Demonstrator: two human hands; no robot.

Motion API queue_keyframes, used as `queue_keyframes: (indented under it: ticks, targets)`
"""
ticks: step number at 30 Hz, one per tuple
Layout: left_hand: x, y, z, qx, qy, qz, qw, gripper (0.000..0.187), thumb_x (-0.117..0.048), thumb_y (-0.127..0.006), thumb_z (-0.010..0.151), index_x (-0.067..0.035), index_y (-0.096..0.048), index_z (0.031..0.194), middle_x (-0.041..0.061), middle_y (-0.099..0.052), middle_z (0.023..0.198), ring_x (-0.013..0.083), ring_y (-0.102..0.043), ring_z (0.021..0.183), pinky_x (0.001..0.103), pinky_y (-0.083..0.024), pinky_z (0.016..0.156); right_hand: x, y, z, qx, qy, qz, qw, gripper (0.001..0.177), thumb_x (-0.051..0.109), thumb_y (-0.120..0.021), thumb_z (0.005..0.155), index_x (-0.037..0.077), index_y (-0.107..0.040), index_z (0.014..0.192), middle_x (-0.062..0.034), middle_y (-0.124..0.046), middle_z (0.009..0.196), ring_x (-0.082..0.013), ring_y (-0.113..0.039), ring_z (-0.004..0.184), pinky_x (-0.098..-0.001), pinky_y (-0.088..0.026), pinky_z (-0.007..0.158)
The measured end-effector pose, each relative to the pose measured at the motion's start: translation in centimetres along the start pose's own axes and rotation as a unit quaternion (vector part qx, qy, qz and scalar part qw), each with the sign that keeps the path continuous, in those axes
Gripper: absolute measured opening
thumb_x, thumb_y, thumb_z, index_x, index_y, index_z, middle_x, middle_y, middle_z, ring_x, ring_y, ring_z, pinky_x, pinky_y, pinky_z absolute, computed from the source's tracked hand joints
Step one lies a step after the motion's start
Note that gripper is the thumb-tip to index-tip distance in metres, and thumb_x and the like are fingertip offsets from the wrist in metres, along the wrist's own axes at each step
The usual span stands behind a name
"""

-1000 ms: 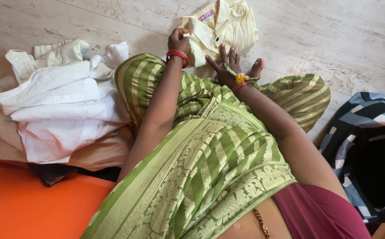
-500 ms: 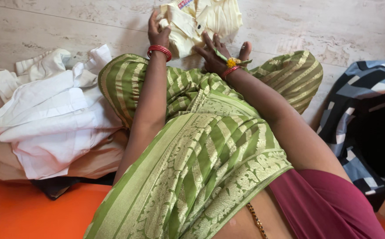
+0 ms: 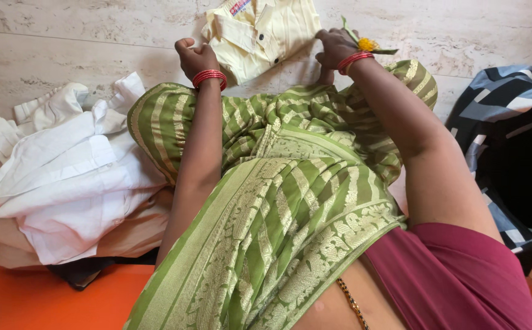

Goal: The person buttons two shirts and then folds the shirts by hand while sitting on the floor.

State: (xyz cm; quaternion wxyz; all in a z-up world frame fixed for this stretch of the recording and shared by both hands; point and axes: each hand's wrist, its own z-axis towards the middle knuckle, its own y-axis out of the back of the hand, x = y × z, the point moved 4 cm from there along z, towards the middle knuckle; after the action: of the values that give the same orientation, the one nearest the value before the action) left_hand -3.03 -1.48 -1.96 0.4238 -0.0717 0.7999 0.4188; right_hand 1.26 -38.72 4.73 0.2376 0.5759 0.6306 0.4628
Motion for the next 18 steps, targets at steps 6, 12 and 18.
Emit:
queue_keyframes:
  ticks: [6,12,18]
  targets:
    - [-13.0,1.7,-10.1,0.288,-0.246,-0.306,0.873,0.010,-0.009,-0.069,0.095,-0.015,-0.070,0.103,0.000,-0.065,0.079,0.0070,-0.058,0.065,0.024,-0.056,0.057,-5.6,4.4,-4.1,0.088,-0.109,-0.079,0.987,0.074,0.061,-0.071,0.089,0.009,-0.060,0.140,-0.0233,-0.066,0.132,-0.0409,-0.061,0.125,-0.0509,-0.049,0.103]
    - [-24.2,13.6,-37.6,0.707,-0.596,-0.145,0.352,0.017,-0.019,-0.066,0.103,-0.025,-0.077,0.115,-0.001,-0.071,0.100,0.0138,-0.070,0.092,0.031,-0.058,0.083,-7.3,4.3,-7.6,0.182,-0.137,-0.078,0.971,0.082,0.067,-0.068,0.086,0.010,-0.055,0.144,-0.0210,-0.058,0.141,-0.0404,-0.054,0.130,-0.0500,-0.045,0.106]
    - [-22.9,15.9,-47.2,0.684,-0.692,-0.131,0.193,0.043,-0.014,-0.067,0.088,-0.024,-0.068,0.129,0.006,-0.069,0.118,0.0302,-0.068,0.104,0.045,-0.055,0.080,-7.1,3.9,-7.8,0.165,-0.134,-0.106,0.971,0.069,0.063,-0.063,0.089,0.014,-0.067,0.137,-0.0175,-0.068,0.136,-0.0377,-0.063,0.127,-0.0493,-0.049,0.105]
